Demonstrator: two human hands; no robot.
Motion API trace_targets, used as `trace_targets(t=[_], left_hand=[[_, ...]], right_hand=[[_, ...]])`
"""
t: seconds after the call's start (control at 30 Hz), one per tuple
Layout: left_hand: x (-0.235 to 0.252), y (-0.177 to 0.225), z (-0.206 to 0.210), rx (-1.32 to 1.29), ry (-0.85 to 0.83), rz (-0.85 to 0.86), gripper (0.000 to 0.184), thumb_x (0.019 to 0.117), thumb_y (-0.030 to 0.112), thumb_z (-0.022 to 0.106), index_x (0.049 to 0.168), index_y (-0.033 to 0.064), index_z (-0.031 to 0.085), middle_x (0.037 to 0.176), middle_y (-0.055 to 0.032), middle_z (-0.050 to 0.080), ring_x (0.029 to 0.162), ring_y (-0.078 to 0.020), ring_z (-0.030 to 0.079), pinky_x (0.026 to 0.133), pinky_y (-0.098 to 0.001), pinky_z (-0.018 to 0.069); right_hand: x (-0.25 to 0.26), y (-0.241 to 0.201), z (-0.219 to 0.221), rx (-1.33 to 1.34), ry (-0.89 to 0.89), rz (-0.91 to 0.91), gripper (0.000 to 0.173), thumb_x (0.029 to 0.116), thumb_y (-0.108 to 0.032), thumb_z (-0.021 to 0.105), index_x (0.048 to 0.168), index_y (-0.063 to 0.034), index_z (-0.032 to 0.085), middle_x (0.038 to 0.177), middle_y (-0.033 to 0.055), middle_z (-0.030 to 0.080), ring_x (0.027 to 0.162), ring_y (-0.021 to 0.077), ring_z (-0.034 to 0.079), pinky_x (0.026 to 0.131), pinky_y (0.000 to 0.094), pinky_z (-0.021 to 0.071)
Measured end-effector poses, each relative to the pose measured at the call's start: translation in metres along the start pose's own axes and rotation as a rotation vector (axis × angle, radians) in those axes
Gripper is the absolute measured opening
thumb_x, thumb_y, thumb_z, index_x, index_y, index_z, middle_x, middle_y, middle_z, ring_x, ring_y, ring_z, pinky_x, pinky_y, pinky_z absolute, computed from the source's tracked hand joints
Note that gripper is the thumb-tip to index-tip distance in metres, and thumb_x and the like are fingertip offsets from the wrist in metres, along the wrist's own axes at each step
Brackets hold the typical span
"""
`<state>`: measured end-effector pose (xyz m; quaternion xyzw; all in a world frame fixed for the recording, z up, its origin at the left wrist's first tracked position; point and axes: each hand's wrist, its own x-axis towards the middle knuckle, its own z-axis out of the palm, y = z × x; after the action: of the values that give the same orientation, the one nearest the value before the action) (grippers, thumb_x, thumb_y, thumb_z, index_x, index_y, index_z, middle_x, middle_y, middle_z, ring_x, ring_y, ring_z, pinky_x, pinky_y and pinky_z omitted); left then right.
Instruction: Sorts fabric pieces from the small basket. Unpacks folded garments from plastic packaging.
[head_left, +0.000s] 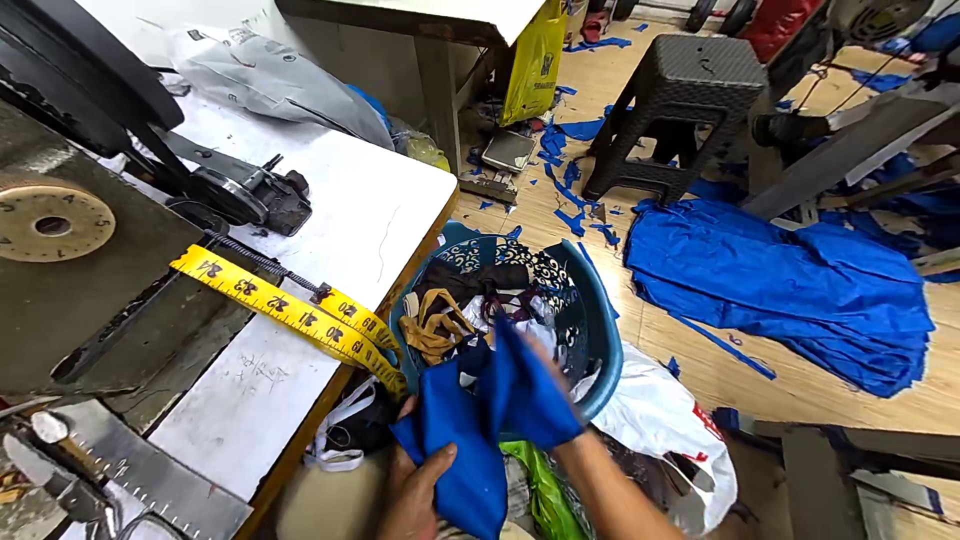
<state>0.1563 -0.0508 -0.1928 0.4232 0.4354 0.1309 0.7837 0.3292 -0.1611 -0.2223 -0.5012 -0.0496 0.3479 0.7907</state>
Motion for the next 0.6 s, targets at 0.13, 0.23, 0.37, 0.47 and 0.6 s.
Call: trace_targets(t=[0.13, 0.23, 0.37, 0.47, 0.6], left_hand=[[0.007, -0.022, -0.002, 0.174, 0.031, 0.231, 0.098, 0.0755, -0.009, 0.071, 0.158, 0.0016, 0.020, 0.150, -0.0186, 0.046, 0.131, -0.0202, 0.054, 0.105, -0.0365, 0.0521], [0.005, -0.018, -0.009, 0.122, 0.118, 0.217, 0.092, 0.0787, -0.012, 0.065, 0.158, 0.0033, 0.022, 0.149, -0.0196, 0.047, 0.128, -0.0218, 0.056, 0.102, -0.0380, 0.0536], [0.001, -0.016, -0.010, 0.007, 0.039, 0.106, 0.094, 0.0826, -0.005, 0.069, 0.160, 0.0130, 0.020, 0.149, -0.0169, 0.048, 0.127, -0.0261, 0.058, 0.097, -0.0427, 0.0567], [-0.005, -0.013, -0.013, -0.035, -0.019, 0.066, 0.104, 0.0748, -0.009, 0.067, 0.161, 0.0185, 0.018, 0.153, -0.0152, 0.044, 0.129, -0.0268, 0.056, 0.097, -0.0446, 0.0564], [-0.011, -0.007, -0.019, -0.141, -0.015, 0.053, 0.116, 0.0654, -0.015, 0.058, 0.163, 0.0241, 0.009, 0.152, -0.0144, 0.042, 0.124, -0.0251, 0.058, 0.088, -0.0436, 0.0588]], right_hand=[[-0.059, 0.043, 0.033, -0.492, -0.317, -0.133, 0.098, 0.0902, -0.069, 0.062, 0.153, 0.0025, 0.042, 0.153, 0.0216, 0.046, 0.139, 0.0255, 0.050, 0.114, 0.0422, 0.0462], [-0.080, 0.040, 0.028, -0.616, -0.543, -0.197, 0.109, 0.0819, -0.050, 0.083, 0.157, 0.0085, 0.031, 0.163, 0.0304, 0.030, 0.152, 0.0328, 0.034, 0.125, 0.0424, 0.0323], [-0.095, 0.040, 0.019, -0.591, -0.299, 0.128, 0.029, 0.1013, -0.017, 0.062, 0.120, 0.0041, 0.067, 0.113, 0.0124, 0.073, 0.106, 0.0150, 0.070, 0.098, 0.0358, 0.0560], [-0.082, 0.034, 0.013, -0.226, -0.100, 0.270, 0.021, 0.1043, -0.014, 0.054, 0.110, 0.0018, 0.067, 0.095, 0.0071, 0.075, 0.091, 0.0138, 0.073, 0.087, 0.0362, 0.0614], [-0.053, 0.000, 0.000, -0.233, 0.134, 0.094, 0.022, 0.1048, -0.011, 0.053, 0.113, 0.0046, 0.064, 0.096, 0.0104, 0.073, 0.091, 0.0156, 0.072, 0.086, 0.0358, 0.0609]])
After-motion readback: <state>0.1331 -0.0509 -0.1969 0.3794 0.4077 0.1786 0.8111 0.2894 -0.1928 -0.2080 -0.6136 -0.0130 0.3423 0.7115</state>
